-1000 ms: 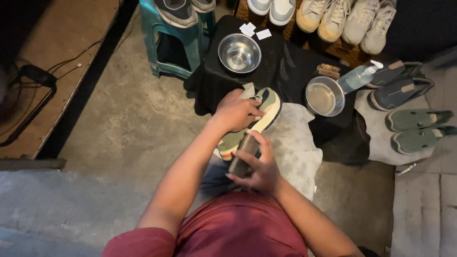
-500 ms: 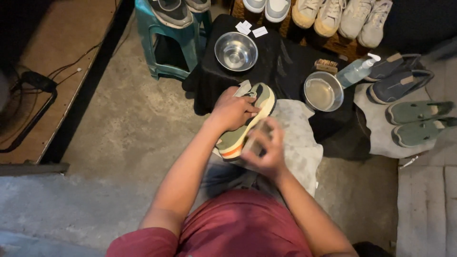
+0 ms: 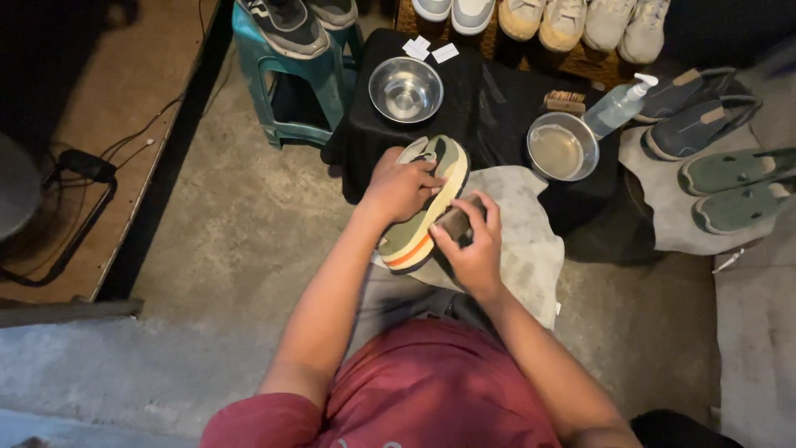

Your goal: The person wipes a sneaker with a cloth, then uses a small rectangular block to rub the sole and side of the shoe. The person handles the shoe and cleaning tools on a table with bowls and other shoes nearby.

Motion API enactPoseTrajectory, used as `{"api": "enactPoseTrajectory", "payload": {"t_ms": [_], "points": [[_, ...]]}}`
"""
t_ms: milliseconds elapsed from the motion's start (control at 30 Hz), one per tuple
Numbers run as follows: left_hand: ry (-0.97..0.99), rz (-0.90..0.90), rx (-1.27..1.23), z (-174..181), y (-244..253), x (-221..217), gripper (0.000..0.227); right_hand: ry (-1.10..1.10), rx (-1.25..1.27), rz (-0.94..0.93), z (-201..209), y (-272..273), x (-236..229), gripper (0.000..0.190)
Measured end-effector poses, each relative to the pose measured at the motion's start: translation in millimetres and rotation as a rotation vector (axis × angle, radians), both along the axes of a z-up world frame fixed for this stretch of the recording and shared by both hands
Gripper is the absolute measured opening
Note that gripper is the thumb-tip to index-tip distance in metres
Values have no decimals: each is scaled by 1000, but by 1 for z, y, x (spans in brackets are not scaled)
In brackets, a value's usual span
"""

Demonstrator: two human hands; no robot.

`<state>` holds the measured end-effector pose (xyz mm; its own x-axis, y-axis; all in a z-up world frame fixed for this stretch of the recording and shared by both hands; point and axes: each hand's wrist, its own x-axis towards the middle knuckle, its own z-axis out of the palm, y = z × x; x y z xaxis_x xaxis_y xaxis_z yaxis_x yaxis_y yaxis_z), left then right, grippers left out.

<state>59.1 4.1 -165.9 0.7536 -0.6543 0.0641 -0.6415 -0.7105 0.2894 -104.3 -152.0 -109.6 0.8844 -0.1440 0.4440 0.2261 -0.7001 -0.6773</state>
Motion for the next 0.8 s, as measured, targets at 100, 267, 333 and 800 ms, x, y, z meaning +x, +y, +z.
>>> {"api": "enactPoseTrajectory", "payload": {"t_ms": [100, 267, 333, 800], "points": [[68, 17, -9, 34, 4, -14, 26, -47, 20, 123, 7, 14, -18, 53], [105, 29, -86, 41, 12, -20, 25, -114, -51, 176, -4, 6, -17, 64], [111, 40, -119, 41, 13, -18, 24, -92, -15, 134, -8, -3, -2, 63], [83, 24, 10, 22, 2, -9, 27, 44, -95, -41, 6, -7, 10, 57]]}}
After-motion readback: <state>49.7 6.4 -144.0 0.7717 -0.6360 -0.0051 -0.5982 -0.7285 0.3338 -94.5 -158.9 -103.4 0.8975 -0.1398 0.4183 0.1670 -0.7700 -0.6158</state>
